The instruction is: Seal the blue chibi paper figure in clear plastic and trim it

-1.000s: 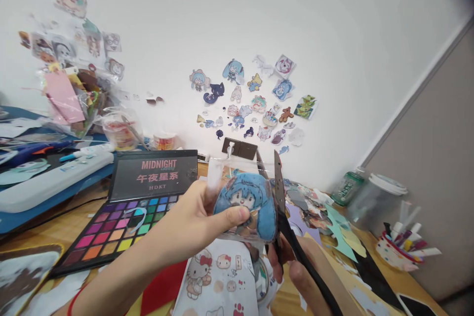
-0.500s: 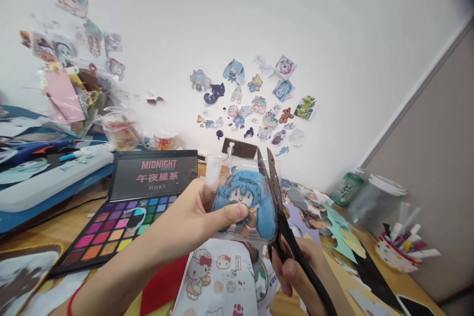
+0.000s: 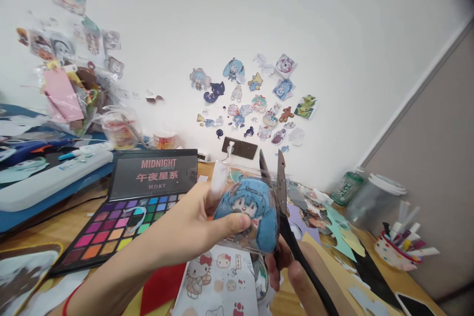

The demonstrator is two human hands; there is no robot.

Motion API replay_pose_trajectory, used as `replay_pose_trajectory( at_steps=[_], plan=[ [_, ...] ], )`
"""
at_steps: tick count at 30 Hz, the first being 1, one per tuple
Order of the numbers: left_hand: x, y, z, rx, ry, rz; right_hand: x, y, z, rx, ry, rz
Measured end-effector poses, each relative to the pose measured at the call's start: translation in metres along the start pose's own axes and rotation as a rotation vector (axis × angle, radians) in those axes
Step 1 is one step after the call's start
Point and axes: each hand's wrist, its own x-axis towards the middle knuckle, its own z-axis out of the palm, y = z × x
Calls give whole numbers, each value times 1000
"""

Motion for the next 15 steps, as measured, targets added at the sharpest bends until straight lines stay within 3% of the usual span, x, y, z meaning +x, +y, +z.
replay_pose_trajectory(
  at_steps=[8,15],
  plan=[
    [7,0,-6,-86,-59,-32,6,7,0,-9,0,126],
    [24,-21,13,-423,132,-56,14,19,6,147,107,237]
  ],
)
